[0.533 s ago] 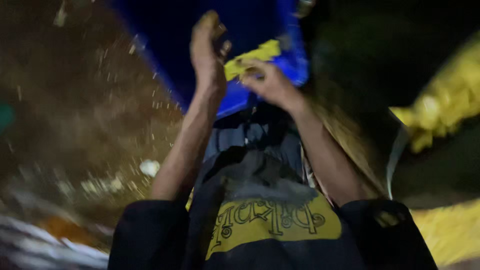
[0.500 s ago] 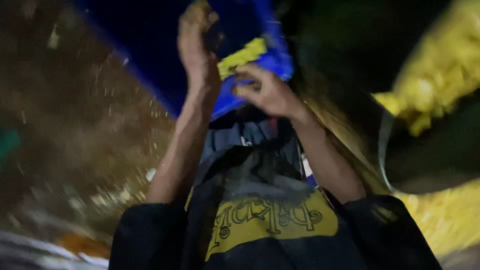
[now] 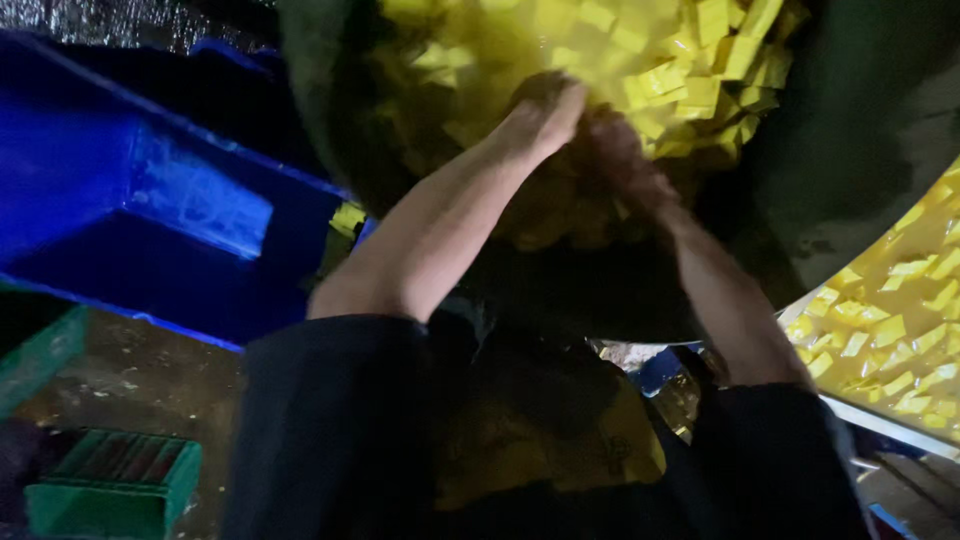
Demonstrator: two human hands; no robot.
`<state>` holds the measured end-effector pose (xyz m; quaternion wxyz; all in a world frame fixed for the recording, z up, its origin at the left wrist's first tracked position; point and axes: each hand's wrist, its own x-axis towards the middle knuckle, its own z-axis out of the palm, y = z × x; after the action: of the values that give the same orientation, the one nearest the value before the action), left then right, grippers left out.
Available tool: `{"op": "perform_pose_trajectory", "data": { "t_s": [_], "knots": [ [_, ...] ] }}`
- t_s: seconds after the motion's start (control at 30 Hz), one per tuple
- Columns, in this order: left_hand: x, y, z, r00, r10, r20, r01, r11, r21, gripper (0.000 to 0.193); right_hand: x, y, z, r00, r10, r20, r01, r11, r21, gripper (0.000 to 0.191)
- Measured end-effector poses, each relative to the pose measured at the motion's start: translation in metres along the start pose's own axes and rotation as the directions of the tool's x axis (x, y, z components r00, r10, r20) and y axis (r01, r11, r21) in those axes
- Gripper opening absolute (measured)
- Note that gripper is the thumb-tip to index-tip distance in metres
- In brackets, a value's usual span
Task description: The person washes yellow rectangular blocks in a large water-filled basin, rubbing and turning them by hand in the water, then places the washed blocks one at a time into a blue plastic crate. They briefly stir blocks in a metal tray of water before returning to the basin.
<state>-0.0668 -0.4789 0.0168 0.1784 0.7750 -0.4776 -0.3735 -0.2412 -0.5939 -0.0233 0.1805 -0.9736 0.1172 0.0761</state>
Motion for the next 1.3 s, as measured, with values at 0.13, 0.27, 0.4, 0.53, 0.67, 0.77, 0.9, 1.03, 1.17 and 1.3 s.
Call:
{"op": "perform_pose_trajectory", "data": {
  "t_s": [0.13, 0.27, 0.4, 0.53, 0.67, 0.77, 0.9, 1.03, 1.17, 1.3],
  "knots": [
    [0.018, -0.041, 0.056, 0.993, -0.106, 0.047, 0.102, 0.992, 0.076, 0.025, 0.016, -0.004, 0.045, 0.959, 0.162, 0.232, -0.141, 0.985, -0.103, 0.019],
    [0.037, -0.048, 0.047, 0.993, -0.109, 0.052, 0.106, 0.992, 0.067, 0.024, 0.033, 0.027, 0.013, 0.890, 0.078, 0.450, -0.229, 0.928, 0.292, 0.020],
    [0.033, -0.066, 0.031, 0.995, -0.081, 0.065, 0.081, 0.997, -0.007, 0.024, 0.069, 0.076, -0.029, 0.828, 0.150, 0.540, -0.547, 0.424, 0.721, 0.023],
    [0.058, -0.075, 0.009, 0.998, 0.038, 0.041, -0.031, 0.986, -0.162, 0.024, 0.103, 0.077, -0.016, 0.769, 0.543, 0.337, -0.612, 0.474, 0.634, 0.026],
    [0.102, -0.072, -0.002, 0.994, 0.103, 0.033, -0.090, 0.957, -0.276, 0.025, 0.132, 0.065, 0.017, 0.870, 0.466, 0.160, -0.489, 0.855, 0.174, 0.033],
    [0.107, -0.079, -0.005, 0.991, 0.116, 0.065, -0.082, 0.920, -0.384, 0.025, 0.146, 0.073, 0.013, 0.901, 0.354, 0.250, -0.340, 0.935, -0.100, 0.031],
    [0.088, -0.102, -0.005, 0.997, 0.067, -0.031, -0.071, 0.763, -0.642, 0.026, 0.133, 0.103, -0.018, 0.973, -0.023, 0.228, -0.215, 0.251, 0.944, 0.025],
    [0.080, -0.101, 0.000, 0.972, -0.127, -0.195, -0.147, 0.315, -0.938, 0.028, 0.108, 0.111, -0.053, 0.979, -0.152, 0.138, -0.160, -0.143, 0.977, 0.034],
    [0.098, -0.069, 0.022, 0.966, -0.177, -0.187, -0.237, -0.329, -0.914, 0.030, 0.097, 0.100, -0.055, 0.834, -0.385, -0.396, 0.548, 0.486, 0.681, 0.032],
    [0.116, -0.038, 0.036, 0.968, -0.156, -0.196, -0.250, -0.629, -0.736, 0.031, 0.094, 0.089, -0.041, 0.978, -0.155, -0.142, 0.050, -0.484, 0.874, 0.027]
  ]
}}
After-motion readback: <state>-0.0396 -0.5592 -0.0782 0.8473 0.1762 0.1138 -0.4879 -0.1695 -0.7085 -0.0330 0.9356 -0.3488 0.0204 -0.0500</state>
